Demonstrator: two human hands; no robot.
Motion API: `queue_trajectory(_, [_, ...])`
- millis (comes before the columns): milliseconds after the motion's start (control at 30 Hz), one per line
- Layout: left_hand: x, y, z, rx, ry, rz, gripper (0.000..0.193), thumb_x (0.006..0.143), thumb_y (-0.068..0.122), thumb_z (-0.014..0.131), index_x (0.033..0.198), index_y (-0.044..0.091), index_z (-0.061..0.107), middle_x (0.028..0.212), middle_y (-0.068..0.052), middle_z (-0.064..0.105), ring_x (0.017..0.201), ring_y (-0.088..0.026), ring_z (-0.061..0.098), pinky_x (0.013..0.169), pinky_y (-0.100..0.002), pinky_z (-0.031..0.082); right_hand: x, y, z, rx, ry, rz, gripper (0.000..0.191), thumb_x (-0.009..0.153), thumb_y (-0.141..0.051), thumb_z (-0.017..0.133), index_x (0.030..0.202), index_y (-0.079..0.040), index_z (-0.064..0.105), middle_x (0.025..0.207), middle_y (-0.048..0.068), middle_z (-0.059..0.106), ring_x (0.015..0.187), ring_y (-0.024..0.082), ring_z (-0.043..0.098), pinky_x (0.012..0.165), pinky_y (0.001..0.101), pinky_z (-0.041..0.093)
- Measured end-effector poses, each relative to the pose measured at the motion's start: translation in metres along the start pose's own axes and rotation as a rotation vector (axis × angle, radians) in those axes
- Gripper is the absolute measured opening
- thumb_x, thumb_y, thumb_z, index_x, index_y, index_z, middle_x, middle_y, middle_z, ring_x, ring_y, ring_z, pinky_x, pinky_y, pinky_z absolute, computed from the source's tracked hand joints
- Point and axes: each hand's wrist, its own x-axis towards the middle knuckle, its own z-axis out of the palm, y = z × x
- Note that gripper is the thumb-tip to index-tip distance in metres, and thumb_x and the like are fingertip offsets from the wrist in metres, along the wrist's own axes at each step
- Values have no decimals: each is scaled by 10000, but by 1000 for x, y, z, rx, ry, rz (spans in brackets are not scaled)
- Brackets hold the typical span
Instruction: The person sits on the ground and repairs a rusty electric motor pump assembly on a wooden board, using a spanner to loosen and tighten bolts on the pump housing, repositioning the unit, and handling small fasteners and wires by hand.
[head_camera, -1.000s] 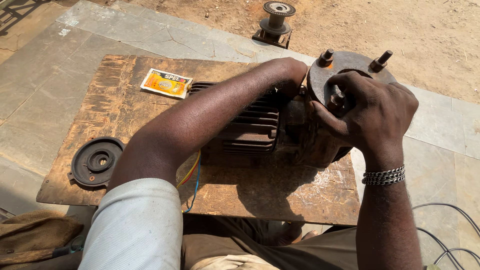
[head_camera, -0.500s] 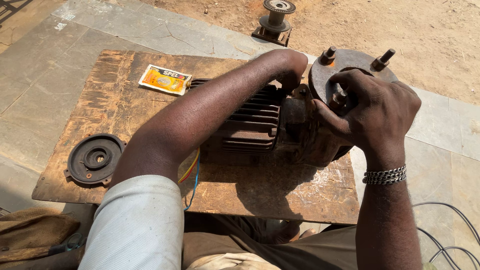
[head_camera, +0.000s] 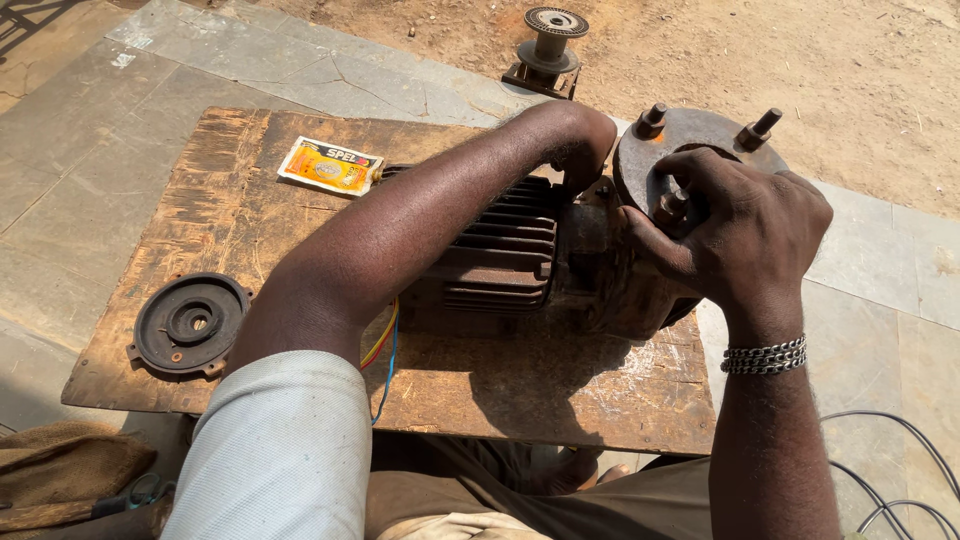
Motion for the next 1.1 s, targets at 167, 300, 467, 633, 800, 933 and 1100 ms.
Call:
queue_trajectory(167, [-1,5,3,2,78,-7,402,765,246,909,1092,65,761,1065,-107,757,967,-210,742,809,-367,625,1,-1,0,-8,-4,15,457,890,-702,817,1088,-293,777,878,-77,744,725,143,660,750,327,485])
queue_trajectory(300, [-3,6,3,9,46,1,406,753,241,917,1084,64,763,1056,-105,758,959,-207,742,803,-363,624,2,-2,-1,4,-7,19,446,896,-701,816,1057,-287,773,890,-84,745,735,138,665,752,324,482])
queue_trajectory(467, [-6,3,0,6,38,15,412,738,235,928,1075,63,764,1045,-103,760,948,-203,743,795,-359,624,3,-3,-2,-4,-25,31,465,879,-704,815,1094,-293,777,869,-83,745,712,136,661,730,322,478])
queue_trajectory(633, [-8,8,7,15,136,10,418,723,230,938,1065,61,766,1033,-101,762,937,-200,743,788,-355,623,2,-3,-2,11,-18,30,468,876,-700,817,1095,-288,776,876,-79,746,719,140,664,732,327,482])
queue_trajectory(800, [-3,2,-2,19,31,24,424,708,224,949,1055,60,768,1022,-99,763,926,-196,744,780,-351,623,3,-4,-4,21,-1,23,460,861,-684,830,1078,-282,777,922,-63,760,701,155,652,717,331,476])
queue_trajectory(933, [-1,1,-1,34,90,34,429,697,220,957,1047,59,770,1013,-98,765,917,-194,744,774,-347,622,4,-6,-6,26,-17,35,453,855,-672,833,1076,-280,778,898,-65,756,704,158,658,718,334,475])
queue_trajectory(1100, [-5,0,1,-93,314,102,405,696,187,945,1032,67,755,970,-94,762,892,-184,753,753,-338,631,5,-6,-6,29,4,22,446,861,-657,843,1085,-277,774,894,-65,749,723,158,667,735,333,481])
